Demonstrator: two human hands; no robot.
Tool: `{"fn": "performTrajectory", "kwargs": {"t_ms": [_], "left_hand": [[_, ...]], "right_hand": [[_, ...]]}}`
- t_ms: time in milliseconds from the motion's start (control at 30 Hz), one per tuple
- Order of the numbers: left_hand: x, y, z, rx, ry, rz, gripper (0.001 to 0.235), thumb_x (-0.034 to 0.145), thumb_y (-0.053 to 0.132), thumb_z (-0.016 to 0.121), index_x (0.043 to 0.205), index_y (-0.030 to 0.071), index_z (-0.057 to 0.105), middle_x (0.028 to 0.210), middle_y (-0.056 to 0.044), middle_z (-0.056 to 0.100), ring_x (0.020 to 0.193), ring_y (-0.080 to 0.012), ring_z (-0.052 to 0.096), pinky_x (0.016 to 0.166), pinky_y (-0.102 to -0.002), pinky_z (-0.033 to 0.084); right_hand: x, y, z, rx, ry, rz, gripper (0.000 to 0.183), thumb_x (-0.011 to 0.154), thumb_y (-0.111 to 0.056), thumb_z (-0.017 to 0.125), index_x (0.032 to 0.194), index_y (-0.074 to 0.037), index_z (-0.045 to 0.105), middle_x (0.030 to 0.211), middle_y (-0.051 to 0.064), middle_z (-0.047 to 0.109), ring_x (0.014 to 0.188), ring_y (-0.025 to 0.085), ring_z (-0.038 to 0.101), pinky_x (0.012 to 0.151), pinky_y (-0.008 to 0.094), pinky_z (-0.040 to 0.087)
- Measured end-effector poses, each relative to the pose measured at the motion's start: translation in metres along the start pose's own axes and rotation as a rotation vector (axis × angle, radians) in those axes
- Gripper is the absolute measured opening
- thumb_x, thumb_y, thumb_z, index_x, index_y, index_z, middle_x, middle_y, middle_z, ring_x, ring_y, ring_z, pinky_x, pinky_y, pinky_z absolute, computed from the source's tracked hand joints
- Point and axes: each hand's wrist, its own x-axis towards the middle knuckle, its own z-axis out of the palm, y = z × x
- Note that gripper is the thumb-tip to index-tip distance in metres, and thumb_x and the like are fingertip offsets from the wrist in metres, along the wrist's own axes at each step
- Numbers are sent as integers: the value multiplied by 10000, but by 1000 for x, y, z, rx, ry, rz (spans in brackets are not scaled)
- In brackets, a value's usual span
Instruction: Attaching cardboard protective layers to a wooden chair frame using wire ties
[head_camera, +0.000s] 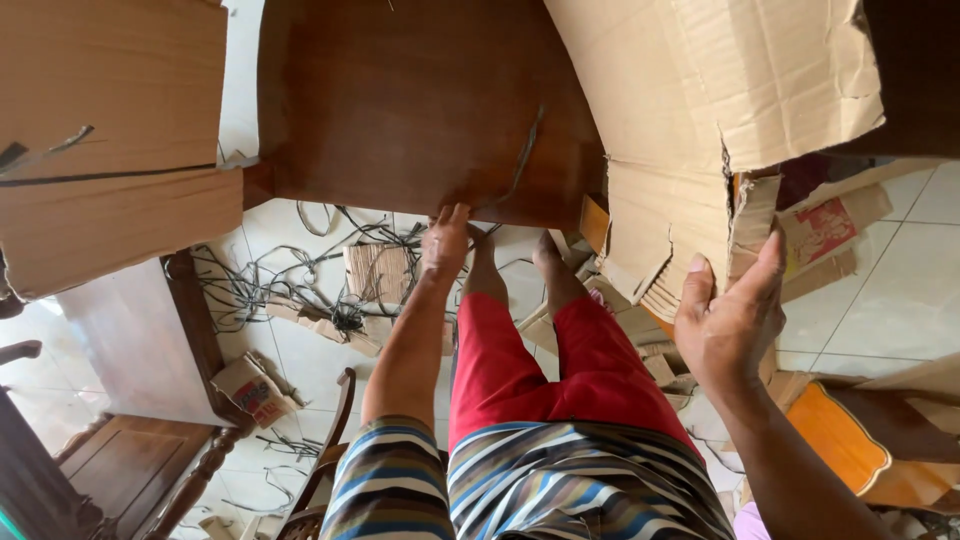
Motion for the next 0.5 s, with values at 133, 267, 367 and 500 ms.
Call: {"fn": "performTrajectory", "kwargs": {"t_ms": [133,267,367,500], "left_hand": [[-5,-13,-4,-53,106,-25,170,1028,150,459,1149,174,576,1059,-162,701,740,-454,693,551,-597,535],[15,-2,-4,-50,227,90,339,968,43,531,1242,190,668,1161,-105,698,768,-400,704,572,-557,578],[31,30,-24,11,128,122,465,912,75,543,1329,260,631,1189,-87,614,821,-422,673,632,-564,559],[57,71,-26,113,7,318,594,851,109,630,1408,300,562,1288,-127,583,943,-394,658,649,-495,567]], "right_hand": [[-2,6,3,-17,-11,0,685,1036,-89,731,1529,103,295,1454,383,546,1205,579,627,959,590,541],[-3,7,4,-7,1,-10,667,1033,-72,708,1527,114,299,1484,377,513,1286,566,588,1020,579,533],[-1,5,2,-8,-3,-12,656,1040,-80,702,1517,132,305,1483,390,507,1306,565,582,1044,567,534],[-2,4,1,19,9,-12,676,1027,-62,703,1537,103,291,1474,382,532,1280,563,600,1029,573,534]]}}
